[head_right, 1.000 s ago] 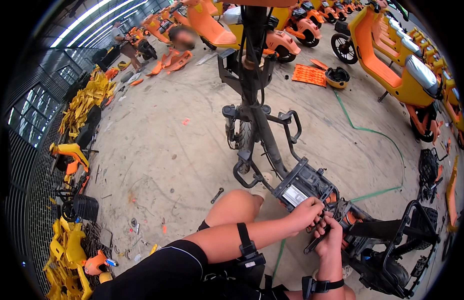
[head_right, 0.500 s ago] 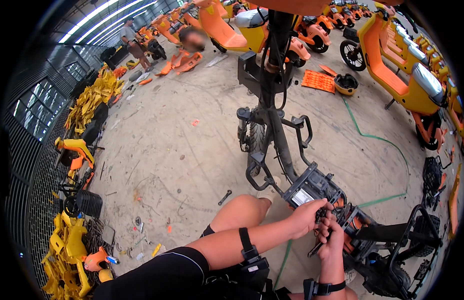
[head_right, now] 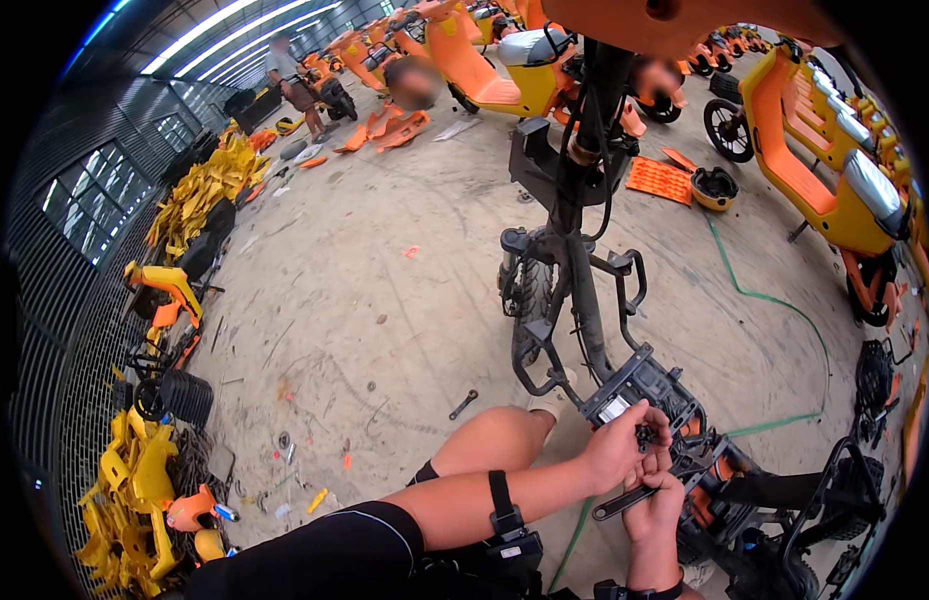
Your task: The person works on the internal wiring and battery compartment of a scooter frame, using their hands to disconnect and reorganize cables.
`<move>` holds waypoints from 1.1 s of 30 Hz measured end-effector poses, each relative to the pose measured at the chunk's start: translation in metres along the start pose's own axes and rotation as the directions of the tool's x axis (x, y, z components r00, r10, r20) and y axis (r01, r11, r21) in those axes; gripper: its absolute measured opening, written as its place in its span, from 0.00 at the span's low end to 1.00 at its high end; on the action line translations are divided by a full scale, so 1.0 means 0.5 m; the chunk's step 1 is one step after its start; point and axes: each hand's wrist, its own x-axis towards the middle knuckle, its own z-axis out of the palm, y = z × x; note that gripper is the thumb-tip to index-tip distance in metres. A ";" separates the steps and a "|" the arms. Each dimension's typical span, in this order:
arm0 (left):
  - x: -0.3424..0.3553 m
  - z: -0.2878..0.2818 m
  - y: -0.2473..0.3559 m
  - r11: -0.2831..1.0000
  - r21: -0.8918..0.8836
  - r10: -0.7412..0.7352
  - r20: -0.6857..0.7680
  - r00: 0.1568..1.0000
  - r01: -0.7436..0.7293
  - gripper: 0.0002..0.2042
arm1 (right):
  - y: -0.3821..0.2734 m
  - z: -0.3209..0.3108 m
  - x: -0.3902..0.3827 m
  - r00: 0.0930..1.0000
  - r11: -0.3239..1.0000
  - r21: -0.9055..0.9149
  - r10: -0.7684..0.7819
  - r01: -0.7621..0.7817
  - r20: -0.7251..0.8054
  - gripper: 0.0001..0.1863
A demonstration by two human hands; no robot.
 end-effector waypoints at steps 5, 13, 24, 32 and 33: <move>-0.007 0.010 -0.011 0.978 0.191 0.087 0.022 0.996 -0.089 0.18 | -0.002 0.005 -0.011 1.000 0.999 0.033 0.003 -0.003 0.015 0.32; -0.002 0.000 -0.045 0.868 0.446 0.215 0.064 0.975 -0.220 0.16 | -0.007 0.003 -0.041 0.998 0.998 0.026 0.058 -0.058 -0.007 0.38; -0.007 0.029 -0.076 0.826 0.531 0.175 0.081 0.981 -0.191 0.16 | -0.012 -0.057 -0.033 0.997 1.000 0.003 0.016 -0.016 -0.077 0.36; 0.005 0.045 -0.088 0.770 0.610 0.229 0.012 0.973 -0.189 0.16 | -0.023 -0.027 -0.045 0.989 0.999 0.007 0.034 -0.034 -0.144 0.20; 0.009 0.047 -0.092 0.749 0.628 0.251 0.024 0.968 -0.210 0.16 | -0.025 -0.029 -0.042 0.986 1.000 -0.005 0.025 -0.026 -0.163 0.20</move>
